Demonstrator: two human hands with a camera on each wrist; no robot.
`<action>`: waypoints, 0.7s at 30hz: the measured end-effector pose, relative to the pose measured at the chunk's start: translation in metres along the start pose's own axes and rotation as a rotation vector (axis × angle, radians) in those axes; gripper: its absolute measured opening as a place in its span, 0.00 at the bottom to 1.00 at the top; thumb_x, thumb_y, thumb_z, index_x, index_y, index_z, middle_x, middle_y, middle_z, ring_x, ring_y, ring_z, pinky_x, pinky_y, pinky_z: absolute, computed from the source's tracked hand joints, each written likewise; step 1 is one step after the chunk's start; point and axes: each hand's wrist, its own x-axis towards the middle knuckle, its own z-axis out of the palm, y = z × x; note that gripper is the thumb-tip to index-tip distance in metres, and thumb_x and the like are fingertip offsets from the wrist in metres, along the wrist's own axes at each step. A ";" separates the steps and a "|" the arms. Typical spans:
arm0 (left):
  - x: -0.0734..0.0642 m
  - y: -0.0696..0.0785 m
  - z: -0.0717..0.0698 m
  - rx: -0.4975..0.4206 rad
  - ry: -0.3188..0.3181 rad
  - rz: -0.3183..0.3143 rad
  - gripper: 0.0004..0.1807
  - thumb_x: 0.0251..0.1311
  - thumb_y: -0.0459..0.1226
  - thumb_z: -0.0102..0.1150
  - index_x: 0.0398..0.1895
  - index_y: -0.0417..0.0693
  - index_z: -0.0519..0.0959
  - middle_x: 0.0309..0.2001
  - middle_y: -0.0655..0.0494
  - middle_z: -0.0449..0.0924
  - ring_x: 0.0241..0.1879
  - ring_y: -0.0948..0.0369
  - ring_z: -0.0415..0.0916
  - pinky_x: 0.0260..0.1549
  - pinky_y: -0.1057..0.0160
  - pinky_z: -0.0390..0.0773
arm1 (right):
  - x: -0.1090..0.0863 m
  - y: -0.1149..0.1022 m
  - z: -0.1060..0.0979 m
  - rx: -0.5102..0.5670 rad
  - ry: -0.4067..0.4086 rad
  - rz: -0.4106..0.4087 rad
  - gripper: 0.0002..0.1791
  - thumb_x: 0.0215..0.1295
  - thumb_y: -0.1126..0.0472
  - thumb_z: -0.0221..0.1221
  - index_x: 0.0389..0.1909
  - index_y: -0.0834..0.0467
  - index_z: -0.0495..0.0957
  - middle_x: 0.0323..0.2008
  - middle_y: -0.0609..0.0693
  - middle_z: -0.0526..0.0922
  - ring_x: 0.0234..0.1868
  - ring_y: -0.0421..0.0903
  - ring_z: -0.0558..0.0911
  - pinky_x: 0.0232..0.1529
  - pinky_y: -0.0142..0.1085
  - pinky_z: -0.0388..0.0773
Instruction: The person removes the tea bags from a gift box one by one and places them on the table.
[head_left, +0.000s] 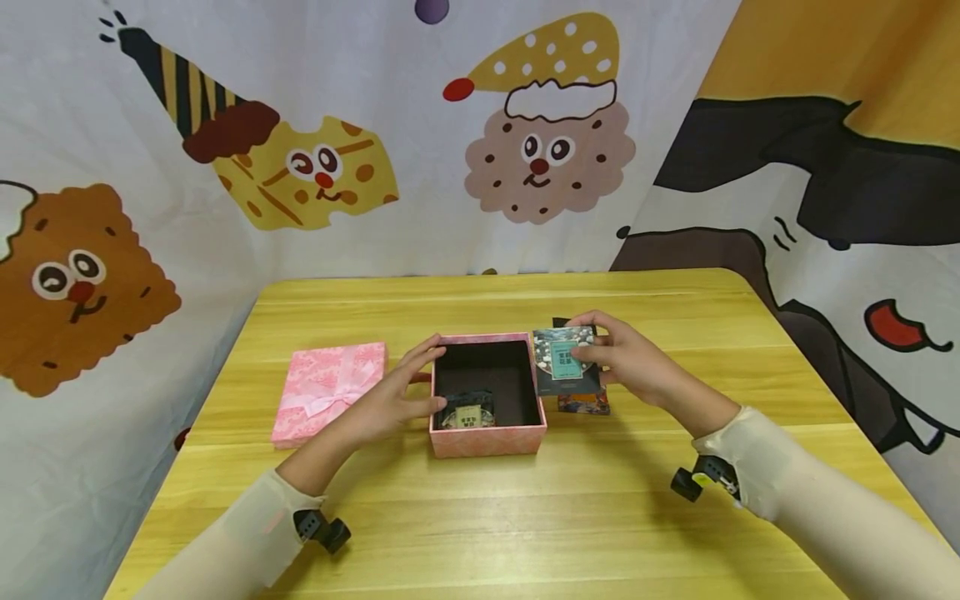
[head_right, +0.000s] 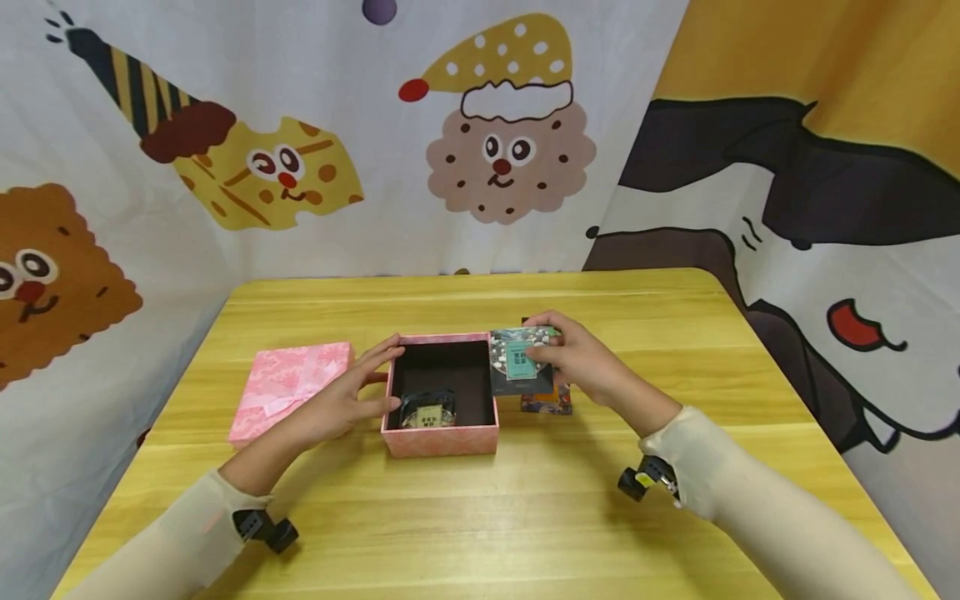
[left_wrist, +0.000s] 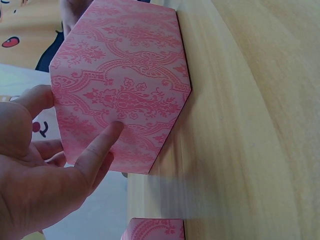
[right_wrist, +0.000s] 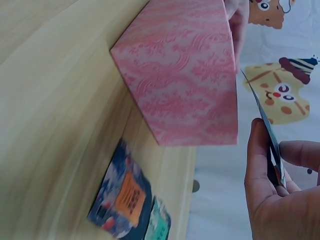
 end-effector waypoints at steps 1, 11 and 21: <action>0.000 0.000 0.000 0.002 0.000 0.000 0.43 0.69 0.33 0.64 0.83 0.47 0.54 0.85 0.55 0.36 0.76 0.35 0.54 0.69 0.30 0.59 | -0.001 0.001 -0.002 -0.003 0.008 0.007 0.22 0.79 0.63 0.54 0.68 0.61 0.63 0.49 0.60 0.76 0.40 0.47 0.81 0.40 0.42 0.83; 0.001 -0.001 0.001 -0.010 -0.002 0.012 0.43 0.70 0.32 0.64 0.83 0.44 0.52 0.85 0.54 0.36 0.74 0.33 0.57 0.66 0.31 0.65 | -0.008 0.017 -0.015 -0.012 0.035 0.062 0.21 0.80 0.61 0.52 0.69 0.59 0.62 0.48 0.57 0.75 0.37 0.46 0.80 0.37 0.42 0.82; 0.000 0.001 0.001 -0.010 0.003 0.007 0.43 0.69 0.30 0.63 0.83 0.44 0.52 0.85 0.56 0.36 0.75 0.34 0.55 0.67 0.31 0.63 | -0.016 0.039 -0.019 0.004 0.027 0.114 0.19 0.83 0.60 0.48 0.68 0.62 0.63 0.49 0.56 0.76 0.44 0.48 0.81 0.43 0.44 0.80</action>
